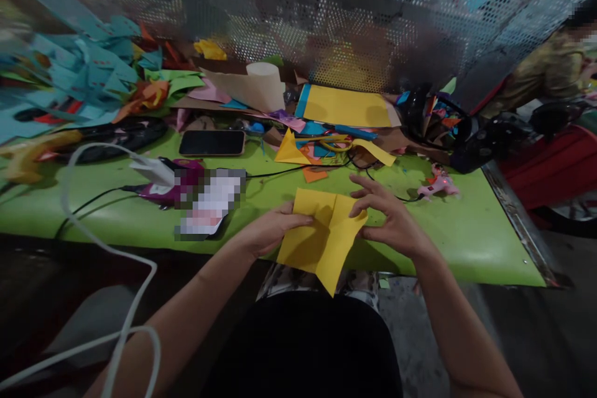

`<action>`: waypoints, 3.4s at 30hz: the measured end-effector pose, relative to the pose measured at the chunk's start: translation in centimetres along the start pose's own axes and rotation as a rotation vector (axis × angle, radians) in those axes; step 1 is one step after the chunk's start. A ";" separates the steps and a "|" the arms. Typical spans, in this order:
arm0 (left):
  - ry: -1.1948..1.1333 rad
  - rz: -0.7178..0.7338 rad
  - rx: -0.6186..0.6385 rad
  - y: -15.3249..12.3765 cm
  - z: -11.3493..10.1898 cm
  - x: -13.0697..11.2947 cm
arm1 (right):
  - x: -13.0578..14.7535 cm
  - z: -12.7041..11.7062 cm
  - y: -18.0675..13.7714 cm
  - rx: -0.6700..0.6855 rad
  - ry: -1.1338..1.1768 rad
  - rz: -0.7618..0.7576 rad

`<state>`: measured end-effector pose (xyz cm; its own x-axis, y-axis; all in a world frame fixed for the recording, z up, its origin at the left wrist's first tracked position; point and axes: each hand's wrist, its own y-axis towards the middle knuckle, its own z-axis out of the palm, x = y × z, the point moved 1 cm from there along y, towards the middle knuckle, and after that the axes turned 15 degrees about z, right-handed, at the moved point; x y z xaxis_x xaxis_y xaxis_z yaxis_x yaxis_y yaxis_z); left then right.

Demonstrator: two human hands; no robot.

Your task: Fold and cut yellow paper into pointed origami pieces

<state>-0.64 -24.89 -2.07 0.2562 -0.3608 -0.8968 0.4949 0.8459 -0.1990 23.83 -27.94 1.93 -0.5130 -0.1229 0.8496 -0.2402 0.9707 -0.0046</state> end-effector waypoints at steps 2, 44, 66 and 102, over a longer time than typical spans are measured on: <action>0.012 0.006 0.006 0.0 0.1 -0.1 | -0.4 0.3 0.2 -0.067 0.058 0.032; 0.509 0.480 -0.048 -0.5 1.2 1.7 | -0.8 4.8 2.0 -0.724 0.618 0.125; 0.249 0.514 -0.142 0.1 2.2 1.8 | -0.9 7.4 1.7 -0.339 0.824 0.341; 0.517 0.436 -0.250 0.0 -0.4 1.3 | -1.0 5.8 2.0 -0.594 0.894 0.288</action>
<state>-0.68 -25.23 -3.41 -0.0696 0.2102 -0.9752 0.2166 0.9574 0.1909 19.02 -27.06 -1.97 0.3499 0.0835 0.9331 0.3484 0.9130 -0.2123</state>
